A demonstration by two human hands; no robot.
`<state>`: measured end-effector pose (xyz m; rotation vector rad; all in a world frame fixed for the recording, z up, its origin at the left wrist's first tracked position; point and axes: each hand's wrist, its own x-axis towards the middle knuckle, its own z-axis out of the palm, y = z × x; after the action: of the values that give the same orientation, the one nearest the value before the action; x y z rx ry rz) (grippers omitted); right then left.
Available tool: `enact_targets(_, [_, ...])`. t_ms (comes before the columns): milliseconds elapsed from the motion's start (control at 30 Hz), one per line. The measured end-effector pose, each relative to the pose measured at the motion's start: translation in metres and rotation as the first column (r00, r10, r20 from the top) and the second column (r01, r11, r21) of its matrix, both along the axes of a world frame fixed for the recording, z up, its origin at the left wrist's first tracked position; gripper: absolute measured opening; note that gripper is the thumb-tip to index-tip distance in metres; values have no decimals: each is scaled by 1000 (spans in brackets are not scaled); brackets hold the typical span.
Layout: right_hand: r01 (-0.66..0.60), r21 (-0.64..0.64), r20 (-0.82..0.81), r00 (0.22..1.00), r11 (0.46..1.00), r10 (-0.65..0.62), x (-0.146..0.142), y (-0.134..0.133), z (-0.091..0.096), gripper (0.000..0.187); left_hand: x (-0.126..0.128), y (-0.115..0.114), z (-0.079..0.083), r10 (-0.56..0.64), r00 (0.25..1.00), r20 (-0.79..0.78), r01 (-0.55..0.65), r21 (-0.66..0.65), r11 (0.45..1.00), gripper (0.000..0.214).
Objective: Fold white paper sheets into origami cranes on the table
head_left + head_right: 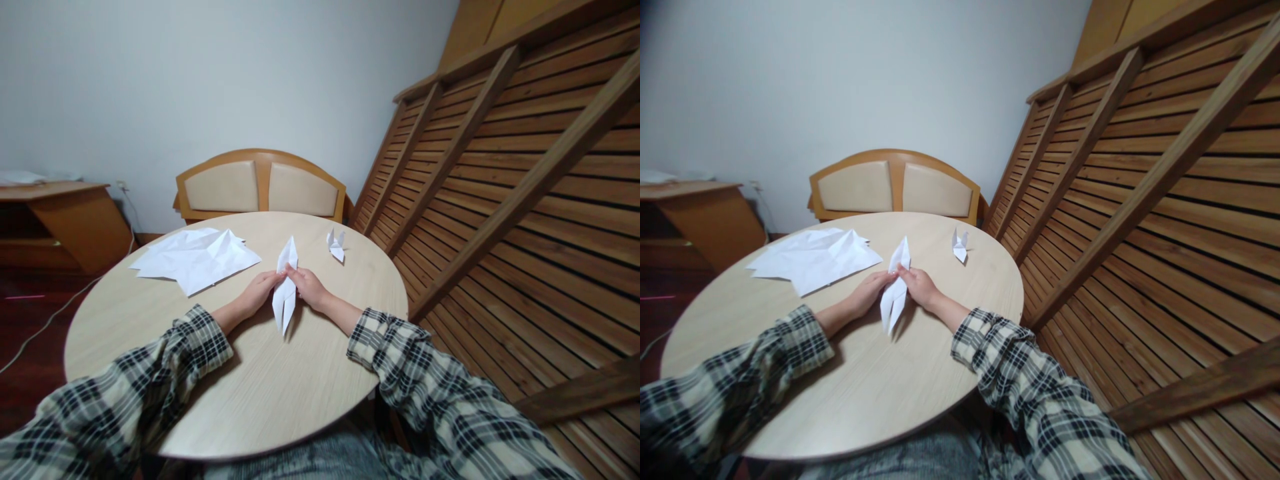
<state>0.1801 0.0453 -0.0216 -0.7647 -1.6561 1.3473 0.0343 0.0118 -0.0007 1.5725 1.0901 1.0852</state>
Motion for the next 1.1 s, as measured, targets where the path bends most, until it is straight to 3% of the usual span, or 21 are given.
enact_targets(400, [91,118,30,995,989,-95,-2,1,-4,61,1,3,-7,172,974,-149,-142,192,971,58])
enact_targets(533, [88,106,23,996,991,-91,-2,2,-5,61,-1,7,-10,164,968,-190,-121,218,969,56])
enact_targets(1100, [148,53,-8,989,987,-148,1,3,2,54,2,-5,0,-5,987,-159,7,12,1000,53])
